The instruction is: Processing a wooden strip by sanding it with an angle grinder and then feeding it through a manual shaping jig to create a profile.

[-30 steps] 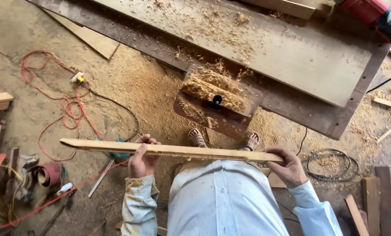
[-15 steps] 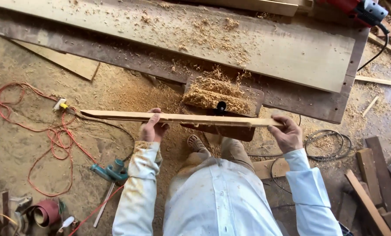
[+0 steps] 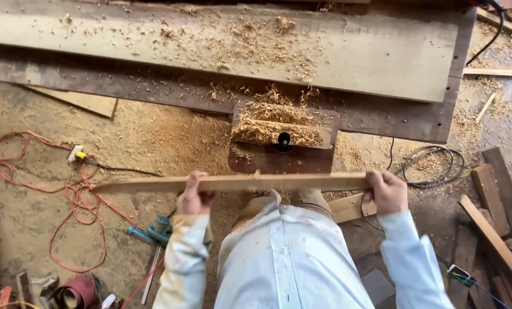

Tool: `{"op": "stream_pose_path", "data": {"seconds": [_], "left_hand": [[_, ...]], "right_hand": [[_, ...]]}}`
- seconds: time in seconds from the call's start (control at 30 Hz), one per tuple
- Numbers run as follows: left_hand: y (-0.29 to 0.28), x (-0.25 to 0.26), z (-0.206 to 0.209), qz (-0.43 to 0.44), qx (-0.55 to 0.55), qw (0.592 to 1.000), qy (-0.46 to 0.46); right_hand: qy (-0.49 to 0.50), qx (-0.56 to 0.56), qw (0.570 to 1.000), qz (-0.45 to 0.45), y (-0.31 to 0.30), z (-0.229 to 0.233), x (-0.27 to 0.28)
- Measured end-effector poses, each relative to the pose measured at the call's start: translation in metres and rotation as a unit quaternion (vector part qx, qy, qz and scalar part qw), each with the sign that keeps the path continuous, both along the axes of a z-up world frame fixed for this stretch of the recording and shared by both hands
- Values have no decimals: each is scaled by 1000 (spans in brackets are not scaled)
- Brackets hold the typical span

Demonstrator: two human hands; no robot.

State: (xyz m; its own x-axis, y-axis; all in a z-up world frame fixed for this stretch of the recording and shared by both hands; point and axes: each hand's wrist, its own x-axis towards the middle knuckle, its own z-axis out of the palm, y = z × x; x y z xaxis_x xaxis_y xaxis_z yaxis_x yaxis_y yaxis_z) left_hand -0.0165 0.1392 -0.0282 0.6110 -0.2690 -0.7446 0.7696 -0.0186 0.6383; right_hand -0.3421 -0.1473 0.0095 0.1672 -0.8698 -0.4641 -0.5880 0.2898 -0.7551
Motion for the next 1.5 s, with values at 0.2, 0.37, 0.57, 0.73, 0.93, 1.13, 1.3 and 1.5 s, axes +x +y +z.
{"op": "stream_pose_path", "data": {"seconds": [0.2, 0.37, 0.57, 0.73, 0.93, 1.13, 1.3, 1.5], "left_hand": [[-25, 11, -83, 58, -17, 998, -7], [-36, 31, -69, 41, 18, 997, -55], [-50, 68, -51, 34, 48, 996, -74], [-51, 80, -50, 44, 67, 992, -94], [-40, 102, -80, 65, 77, 989, -110], [-35, 115, -96, 94, 69, 985, -126], [-68, 110, -47, 141, -37, 986, -81], [-58, 129, -65, 147, -190, 971, -10]], "right_hand": [[-160, 105, 965, -178, -19, -60, -11], [-110, 103, 980, -129, -11, -74, -9], [-174, 154, 959, -164, -5, -68, 26], [-183, 171, 951, -181, 6, -69, 39], [-189, 197, 937, -217, 18, -78, 51], [-191, 223, 926, -238, 25, -72, 64], [-173, 218, 927, -250, 31, -68, 74], [-146, 250, 913, -286, 39, -66, 86]]}}
